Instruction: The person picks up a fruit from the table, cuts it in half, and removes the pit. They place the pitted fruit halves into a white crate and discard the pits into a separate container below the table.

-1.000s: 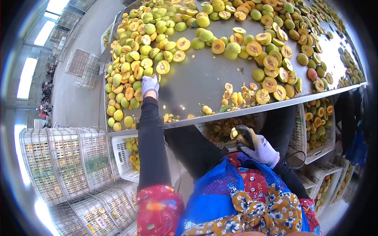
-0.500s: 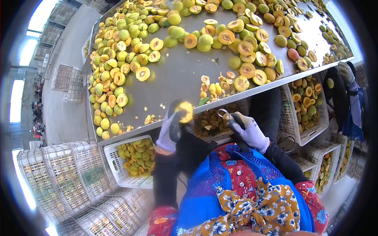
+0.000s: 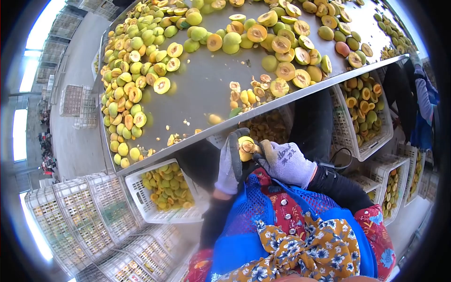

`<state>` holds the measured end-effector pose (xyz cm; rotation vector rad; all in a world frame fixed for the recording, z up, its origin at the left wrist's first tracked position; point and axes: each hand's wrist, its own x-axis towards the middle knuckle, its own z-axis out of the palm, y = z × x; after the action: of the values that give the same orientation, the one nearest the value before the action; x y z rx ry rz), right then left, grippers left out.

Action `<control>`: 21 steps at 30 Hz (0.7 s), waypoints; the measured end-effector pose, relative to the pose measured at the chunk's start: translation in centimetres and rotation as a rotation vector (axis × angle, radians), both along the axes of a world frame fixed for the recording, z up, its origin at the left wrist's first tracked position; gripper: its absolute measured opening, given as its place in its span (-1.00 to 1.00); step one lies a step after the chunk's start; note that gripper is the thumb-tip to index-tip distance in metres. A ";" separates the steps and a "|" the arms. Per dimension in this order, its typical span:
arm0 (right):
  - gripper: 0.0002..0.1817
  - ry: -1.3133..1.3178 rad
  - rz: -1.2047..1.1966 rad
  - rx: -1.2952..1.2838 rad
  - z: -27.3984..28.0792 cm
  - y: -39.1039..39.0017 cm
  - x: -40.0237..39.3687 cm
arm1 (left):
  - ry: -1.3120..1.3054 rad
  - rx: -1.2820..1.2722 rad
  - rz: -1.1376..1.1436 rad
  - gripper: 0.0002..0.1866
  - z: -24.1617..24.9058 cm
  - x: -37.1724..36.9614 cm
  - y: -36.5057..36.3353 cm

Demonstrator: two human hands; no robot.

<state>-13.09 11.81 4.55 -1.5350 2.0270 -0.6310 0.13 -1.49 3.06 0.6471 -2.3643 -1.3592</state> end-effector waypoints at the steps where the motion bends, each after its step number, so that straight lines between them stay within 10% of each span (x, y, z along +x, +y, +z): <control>1: -0.63 -0.009 0.014 0.009 -0.1 0.1 0.0 | 0.010 -0.005 0.007 -0.38 0.0 0.0 0.1; 13: -0.69 -0.274 -0.034 0.037 -0.6 1.0 1.3 | -0.017 -0.135 0.206 -0.75 -1.2 0.0 2.3; 18: -0.67 -0.567 -0.099 -0.149 -2.6 1.3 1.4 | 0.098 0.358 0.463 -0.62 -2.0 -1.0 3.9; 21: -0.65 -0.470 -0.091 -0.029 -1.3 1.5 0.9 | -0.019 0.198 0.399 -0.62 -0.3 -1.7 3.9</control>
<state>-12.23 13.28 3.28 -1.1751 1.7362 -0.9591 -1.62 2.42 2.77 1.1216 -1.9836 -1.4098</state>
